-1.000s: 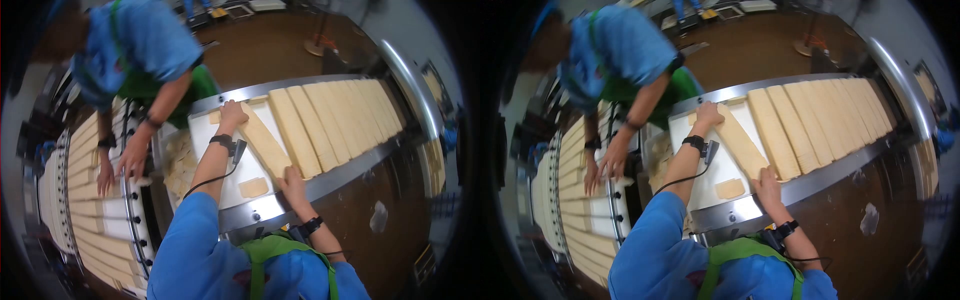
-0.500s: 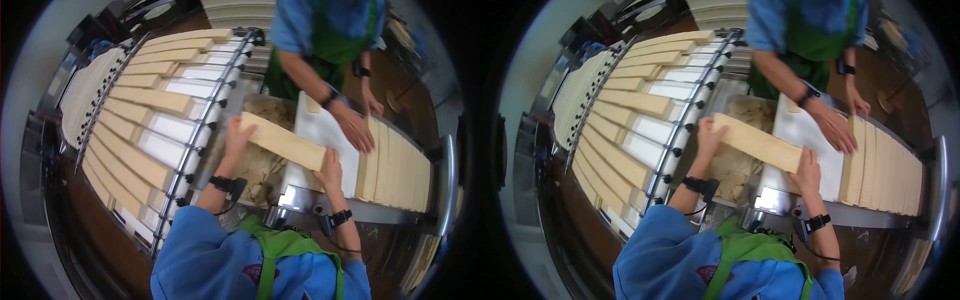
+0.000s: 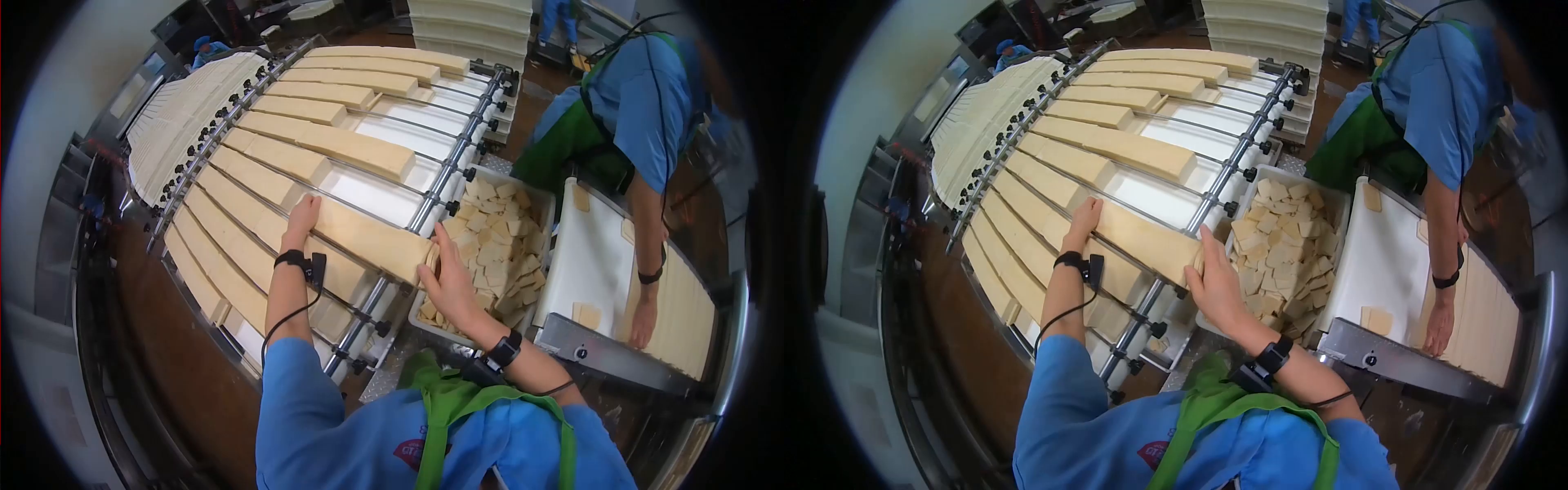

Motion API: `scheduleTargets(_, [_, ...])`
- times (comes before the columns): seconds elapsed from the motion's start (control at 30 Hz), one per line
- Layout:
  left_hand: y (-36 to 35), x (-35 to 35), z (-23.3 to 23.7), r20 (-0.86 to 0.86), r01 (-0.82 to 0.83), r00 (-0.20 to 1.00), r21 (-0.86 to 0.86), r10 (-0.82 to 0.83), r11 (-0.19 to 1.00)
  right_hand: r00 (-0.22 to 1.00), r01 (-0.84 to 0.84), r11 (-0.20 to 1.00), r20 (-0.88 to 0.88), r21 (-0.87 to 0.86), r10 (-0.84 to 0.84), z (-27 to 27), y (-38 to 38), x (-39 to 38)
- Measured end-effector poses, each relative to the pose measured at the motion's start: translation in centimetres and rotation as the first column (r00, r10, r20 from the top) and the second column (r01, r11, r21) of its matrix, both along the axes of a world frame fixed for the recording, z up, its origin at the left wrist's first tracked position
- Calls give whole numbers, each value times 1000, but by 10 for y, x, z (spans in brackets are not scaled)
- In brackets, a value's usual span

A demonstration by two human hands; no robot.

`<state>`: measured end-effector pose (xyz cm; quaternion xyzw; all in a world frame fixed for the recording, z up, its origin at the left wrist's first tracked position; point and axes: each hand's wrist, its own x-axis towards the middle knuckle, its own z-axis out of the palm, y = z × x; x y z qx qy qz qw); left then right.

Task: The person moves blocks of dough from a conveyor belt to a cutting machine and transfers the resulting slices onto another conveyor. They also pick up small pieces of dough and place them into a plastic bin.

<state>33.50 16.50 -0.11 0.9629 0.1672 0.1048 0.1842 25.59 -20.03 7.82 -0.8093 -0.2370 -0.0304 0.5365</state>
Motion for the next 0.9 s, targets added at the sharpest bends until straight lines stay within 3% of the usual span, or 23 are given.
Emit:
scheduleTargets(0.07, [6, -2, 11, -110, 168, 984, 277, -143, 946, 1000, -1, 999, 24, -39, 2, 0, 10, 5])
scheduleTargets(0.17, [4, -11, 33, -4, 108, 993, 384, -115, 917, 1000, -5, 998, 2, -64, 5, 0, 21, 9])
scheduleTargets(0.27, [-4, -21, 44, 94, 60, 990, 378, -102, 924, 999, -30, 999, -18, -41, 29, -8, 37, 10])
scheduleTargets(0.37, [-35, -19, 35, 326, -5, 942, 241, -76, 971, 998, -51, 999, 36, 2, 51, -51, 49, 21])
scheduleTargets(0.43, [-76, -22, 27, 478, 268, 846, 4, -237, 963, 996, -85, 994, 10, 70, 85, -64, 50, 24])
scheduleTargets(0.5, [-129, -41, 40, 494, 600, 696, -3, -521, 800, 987, -110, 980, -94, 168, 127, -67, 39, 27])
scheduleTargets(0.53, [-148, -53, 43, 370, 587, 722, 121, -585, 800, 991, -70, 968, -97, 240, 96, -78, 37, 29])
scheduleTargets(0.57, [-167, -63, 45, 247, 592, 727, 247, -641, 767, 998, -10, 978, -61, 207, 23, -82, 31, 28])
scheduleTargets(0.63, [-190, -71, 44, 93, 499, 830, 316, -550, 807, 996, 74, 984, -61, 161, -65, -80, 6, 29])
scheduleTargets(0.67, [-193, -70, 36, 111, 457, 841, 377, -529, 805, 985, 97, 970, -159, 221, -63, -74, -8, 25])
scheduleTargets(0.8, [-184, -65, 33, 171, 384, 854, 431, -491, 817, 976, 208, 966, -100, 155, -194, -72, -80, 18])
scheduleTargets(0.9, [-191, -69, 44, 144, 357, 879, 436, -455, 826, 929, 347, 936, 159, -62, -334, -85, -167, 12])
